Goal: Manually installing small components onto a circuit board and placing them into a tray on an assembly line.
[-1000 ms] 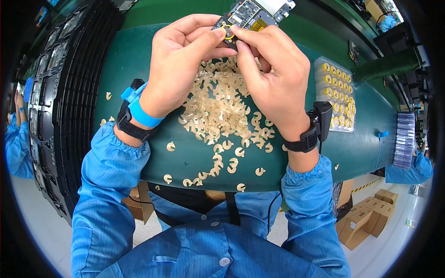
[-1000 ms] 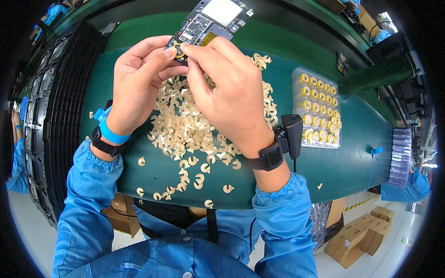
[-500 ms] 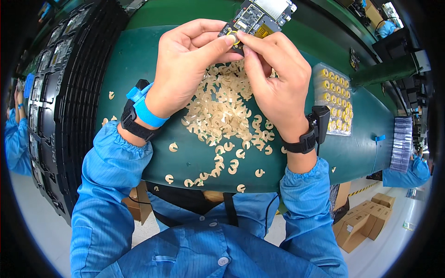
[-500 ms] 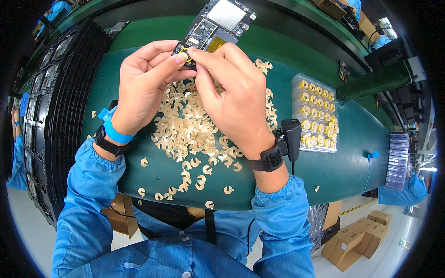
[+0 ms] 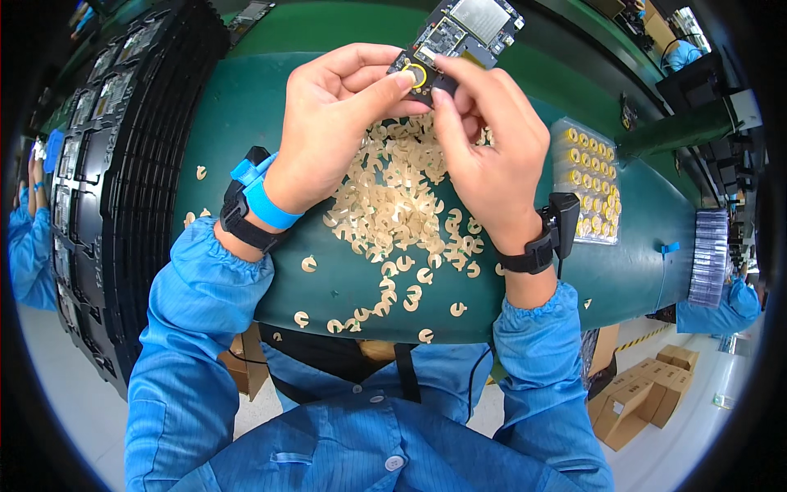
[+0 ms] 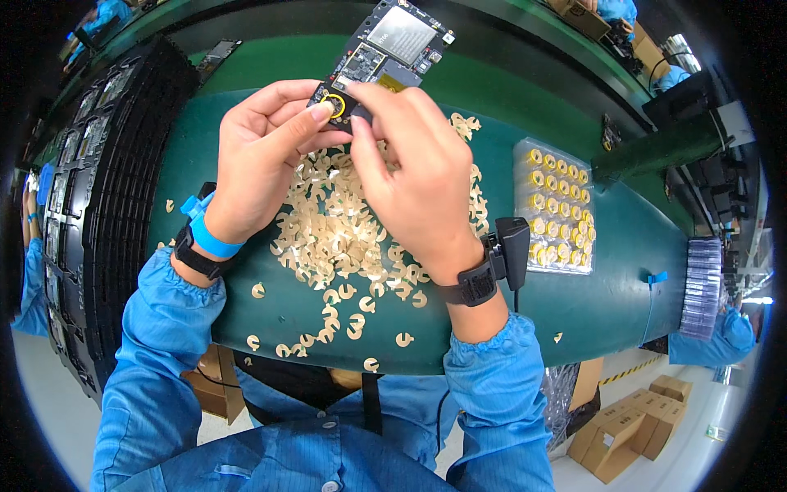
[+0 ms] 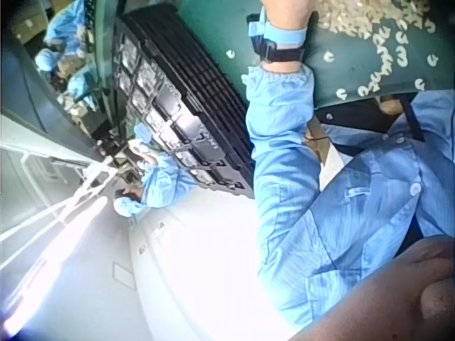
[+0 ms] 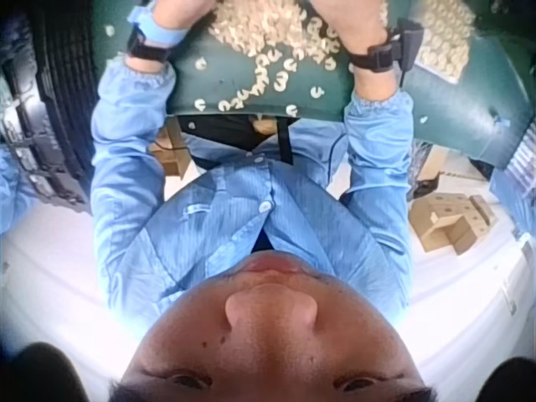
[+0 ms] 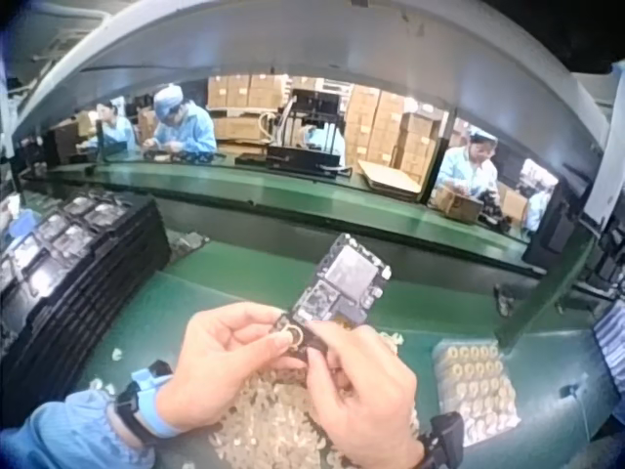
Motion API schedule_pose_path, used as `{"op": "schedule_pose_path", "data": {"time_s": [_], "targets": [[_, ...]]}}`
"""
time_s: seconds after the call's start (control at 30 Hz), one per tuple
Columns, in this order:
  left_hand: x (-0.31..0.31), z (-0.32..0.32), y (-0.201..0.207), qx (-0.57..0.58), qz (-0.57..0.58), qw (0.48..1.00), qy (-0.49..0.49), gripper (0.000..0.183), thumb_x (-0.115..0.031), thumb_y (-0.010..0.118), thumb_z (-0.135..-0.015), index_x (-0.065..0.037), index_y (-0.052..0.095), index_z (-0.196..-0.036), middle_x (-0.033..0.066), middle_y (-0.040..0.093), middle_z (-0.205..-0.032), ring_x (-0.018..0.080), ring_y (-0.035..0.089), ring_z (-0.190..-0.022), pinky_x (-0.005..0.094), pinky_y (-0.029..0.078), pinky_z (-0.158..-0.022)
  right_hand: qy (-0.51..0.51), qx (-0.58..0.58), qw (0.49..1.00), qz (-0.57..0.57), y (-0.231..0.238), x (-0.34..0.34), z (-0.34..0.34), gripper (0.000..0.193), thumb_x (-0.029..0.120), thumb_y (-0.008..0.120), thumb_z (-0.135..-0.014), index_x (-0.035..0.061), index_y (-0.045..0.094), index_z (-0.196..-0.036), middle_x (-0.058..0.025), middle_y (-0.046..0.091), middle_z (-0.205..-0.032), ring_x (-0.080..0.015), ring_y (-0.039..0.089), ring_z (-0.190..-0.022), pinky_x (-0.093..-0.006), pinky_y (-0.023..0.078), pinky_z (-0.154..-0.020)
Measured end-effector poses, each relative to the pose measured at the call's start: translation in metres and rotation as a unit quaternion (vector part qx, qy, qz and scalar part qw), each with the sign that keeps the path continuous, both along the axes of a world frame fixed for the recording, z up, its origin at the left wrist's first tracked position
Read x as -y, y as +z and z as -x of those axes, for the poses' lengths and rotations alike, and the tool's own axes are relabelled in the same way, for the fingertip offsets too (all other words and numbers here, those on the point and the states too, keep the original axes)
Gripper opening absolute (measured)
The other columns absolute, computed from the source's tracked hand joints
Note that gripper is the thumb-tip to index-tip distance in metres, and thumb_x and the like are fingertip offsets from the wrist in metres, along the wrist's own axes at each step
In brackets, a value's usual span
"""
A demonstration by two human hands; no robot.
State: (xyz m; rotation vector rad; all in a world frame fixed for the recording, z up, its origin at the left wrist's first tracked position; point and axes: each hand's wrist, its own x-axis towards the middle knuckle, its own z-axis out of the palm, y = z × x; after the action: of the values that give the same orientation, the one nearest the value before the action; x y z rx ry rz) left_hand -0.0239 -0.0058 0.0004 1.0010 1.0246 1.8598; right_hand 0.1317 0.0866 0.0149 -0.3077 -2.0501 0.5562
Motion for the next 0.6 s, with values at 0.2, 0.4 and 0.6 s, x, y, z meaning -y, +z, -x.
{"op": "schedule_pose_path", "data": {"time_s": [0.2,0.4,0.6], "targets": [[-0.005,0.000,-0.002,0.018,-0.024,1.000,0.003,0.026,-0.001,0.065,-0.100,0.008,0.062,-0.124,0.0161,0.073,-0.114,0.0194,0.073,-0.098,0.0327,0.063,-0.088,-0.054,-0.048,0.992,0.099,-0.009,-0.012,0.002,0.046,0.004,0.077,-0.090,0.0019,0.060,-0.132,-0.0035,0.060,-0.081,-0.0064,0.054,-0.060,-0.0232,0.042,-0.051],[-0.004,0.008,-0.013,0.039,0.041,0.998,0.029,0.033,0.000,0.064,-0.099,0.007,0.058,-0.130,0.0180,0.070,-0.121,0.0210,0.072,-0.102,0.0323,0.062,-0.088,0.086,-0.086,0.926,0.357,-0.004,-0.009,0.008,0.056,-0.004,0.067,-0.096,0.0021,0.044,-0.147,-0.0007,0.061,-0.091,-0.0062,0.062,-0.085,-0.0201,0.051,-0.075],[-0.010,0.000,-0.021,-0.086,0.041,0.982,0.165,0.040,0.001,0.062,-0.096,0.005,0.053,-0.135,0.0171,0.063,-0.132,0.0214,0.066,-0.115,0.0311,0.057,-0.090,-0.035,0.063,0.933,0.352,-0.015,-0.053,0.003,0.045,-0.003,0.066,-0.095,0.0004,0.053,-0.139,-0.0019,0.066,-0.077,-0.0064,0.059,-0.063,-0.0223,0.048,-0.056]]}}
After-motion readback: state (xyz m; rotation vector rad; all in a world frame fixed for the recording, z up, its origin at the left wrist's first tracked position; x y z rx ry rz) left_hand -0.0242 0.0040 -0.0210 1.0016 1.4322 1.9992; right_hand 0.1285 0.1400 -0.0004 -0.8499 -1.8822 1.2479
